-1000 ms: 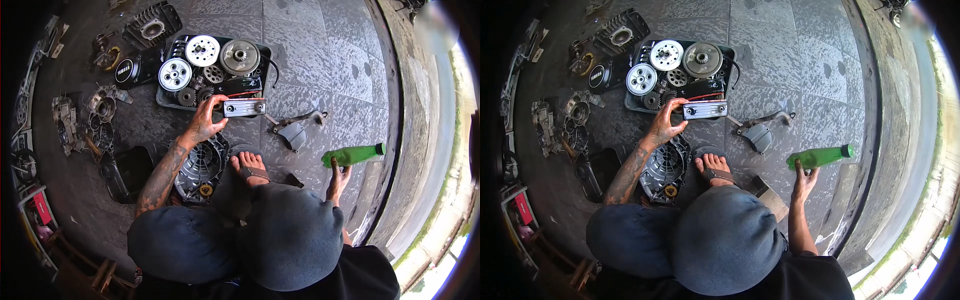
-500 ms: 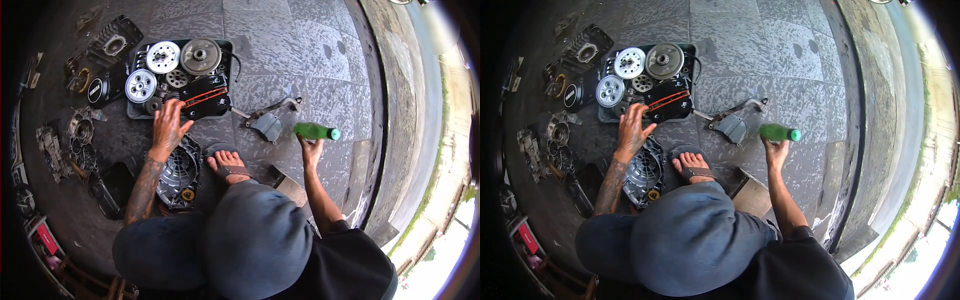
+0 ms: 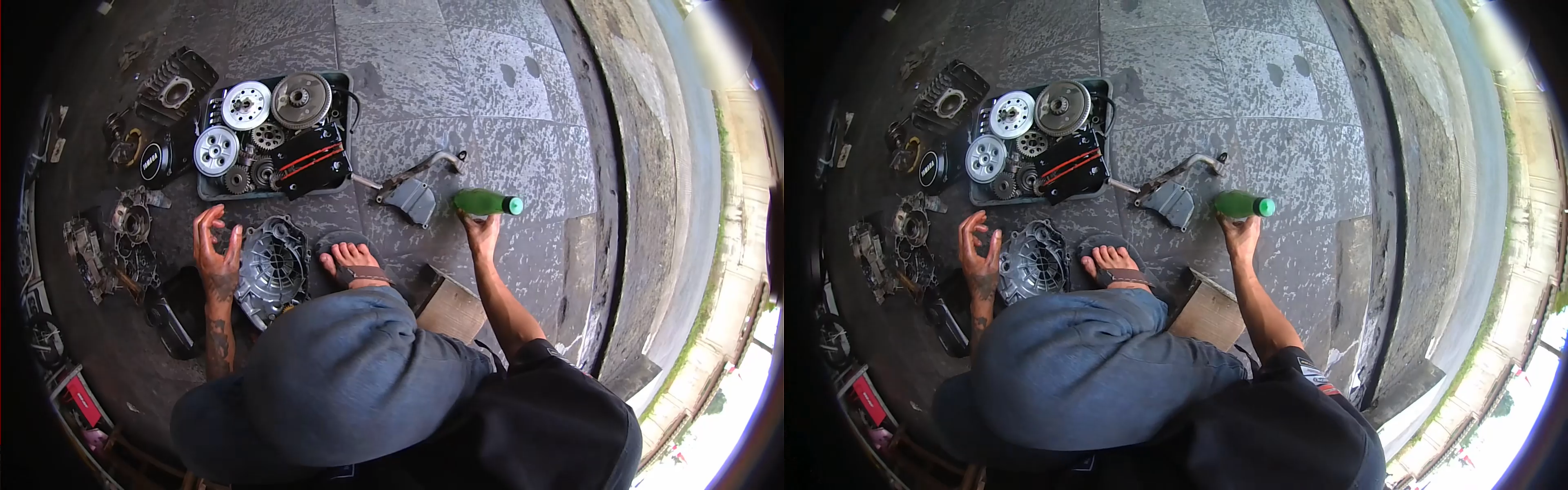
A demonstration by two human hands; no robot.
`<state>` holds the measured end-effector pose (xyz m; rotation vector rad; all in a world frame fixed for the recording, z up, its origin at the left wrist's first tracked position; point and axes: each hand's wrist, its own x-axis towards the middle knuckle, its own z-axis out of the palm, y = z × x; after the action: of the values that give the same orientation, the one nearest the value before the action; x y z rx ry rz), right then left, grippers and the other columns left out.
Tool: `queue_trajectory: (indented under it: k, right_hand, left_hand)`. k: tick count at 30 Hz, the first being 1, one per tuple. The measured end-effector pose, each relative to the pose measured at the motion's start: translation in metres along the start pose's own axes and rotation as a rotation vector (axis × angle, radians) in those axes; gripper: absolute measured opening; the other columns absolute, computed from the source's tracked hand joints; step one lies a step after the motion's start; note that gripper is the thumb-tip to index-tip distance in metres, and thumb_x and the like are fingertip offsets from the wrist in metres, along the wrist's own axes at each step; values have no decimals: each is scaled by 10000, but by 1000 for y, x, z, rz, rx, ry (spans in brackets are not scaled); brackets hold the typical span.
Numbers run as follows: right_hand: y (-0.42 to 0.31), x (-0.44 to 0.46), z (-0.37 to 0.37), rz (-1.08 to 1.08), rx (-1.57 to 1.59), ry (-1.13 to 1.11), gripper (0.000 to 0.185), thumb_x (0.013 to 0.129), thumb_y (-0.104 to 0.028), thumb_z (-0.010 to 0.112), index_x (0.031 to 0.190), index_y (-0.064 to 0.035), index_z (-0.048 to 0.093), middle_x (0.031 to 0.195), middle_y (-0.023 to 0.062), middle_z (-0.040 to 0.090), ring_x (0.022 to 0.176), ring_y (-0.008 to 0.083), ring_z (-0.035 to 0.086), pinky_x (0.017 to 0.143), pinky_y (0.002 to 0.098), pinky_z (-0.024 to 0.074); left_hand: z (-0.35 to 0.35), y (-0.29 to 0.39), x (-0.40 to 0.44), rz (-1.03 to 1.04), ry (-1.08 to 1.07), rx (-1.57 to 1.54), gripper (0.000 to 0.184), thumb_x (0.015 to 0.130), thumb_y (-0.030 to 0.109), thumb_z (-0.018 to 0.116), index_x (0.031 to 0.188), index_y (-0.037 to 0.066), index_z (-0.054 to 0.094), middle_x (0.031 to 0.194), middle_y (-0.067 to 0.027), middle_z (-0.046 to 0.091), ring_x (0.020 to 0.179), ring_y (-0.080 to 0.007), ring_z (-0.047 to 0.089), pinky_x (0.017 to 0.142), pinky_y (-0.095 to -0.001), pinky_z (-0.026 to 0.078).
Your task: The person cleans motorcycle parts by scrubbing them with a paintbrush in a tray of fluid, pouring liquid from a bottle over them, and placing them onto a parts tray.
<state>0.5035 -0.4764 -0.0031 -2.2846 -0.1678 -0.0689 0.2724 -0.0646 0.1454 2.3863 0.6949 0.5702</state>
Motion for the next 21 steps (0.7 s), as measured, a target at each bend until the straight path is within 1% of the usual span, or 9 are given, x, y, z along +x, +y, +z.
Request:
queue_trajectory:
  k: [7,10,12,13,14,16,18,19,21]
  right_hand:
    - [2,-8,-12,77,47,-52,703,687,-215,837,1247,-4,469,1180,170,549,1071,314,563,743,385,527]
    - [2,-15,-17,51,67,1,653,697,-233,831,1208,7,501,1133,164,568,1055,305,570,741,380,525]
    - [21,-24,-24,149,-205,-96,611,717,-247,817,1201,-2,537,1111,171,585,1039,297,577,780,394,515]
    - [10,-22,-32,377,-209,-319,587,746,-276,799,1217,-24,558,1117,182,599,1066,301,579,869,404,491]
    - [1,-23,-35,368,-206,-327,587,746,-276,799,1217,-24,558,1117,182,599,1066,301,579,869,404,491]
    - [-19,-29,-34,182,-65,-682,594,751,-291,791,1241,-47,560,1182,196,580,1115,321,568,937,393,464]
    - [-49,-34,-11,-130,-73,-560,680,744,-298,791,1316,-72,500,1299,213,496,1230,362,482,1010,433,414]
    - [-65,-32,2,-132,-70,-560,680,744,-298,791,1316,-72,500,1299,213,496,1230,362,482,1010,433,414]
    - [-91,-23,26,-300,-364,-396,826,731,-284,796,1418,-113,372,1406,221,375,1307,404,369,1051,504,350]
  left_hand:
    - [-19,-3,-27,-69,61,-13,415,830,129,672,1223,58,557,1141,-87,577,909,-168,542,732,-298,397]
    - [-25,-4,-39,-77,82,-21,417,831,124,669,1226,51,557,1133,-92,582,904,-169,544,725,-294,396]
    - [-31,-4,-45,-101,104,-40,414,833,115,666,1227,46,558,1130,-92,586,890,-162,546,716,-289,396]
    - [-34,-7,-47,-103,117,-34,414,833,115,666,1227,46,558,1130,-92,586,890,-162,546,716,-289,396]
    - [-36,-10,-51,-113,137,-59,407,839,105,659,1227,42,558,1123,-90,588,879,-152,546,708,-281,398]
    - [-41,-11,-57,-125,158,-81,399,844,96,653,1227,37,558,1116,-88,591,869,-142,545,700,-272,400]
    - [-43,-6,-62,-176,182,-161,384,860,85,640,1230,33,555,1105,-82,593,853,-120,540,682,-251,403]
    - [-44,-4,-63,-174,185,-159,384,860,85,640,1230,33,555,1105,-82,593,853,-120,540,682,-251,403]
    - [-47,-1,-64,-171,177,-217,381,867,76,632,1235,25,549,1091,-75,592,849,-106,535,673,-232,405]
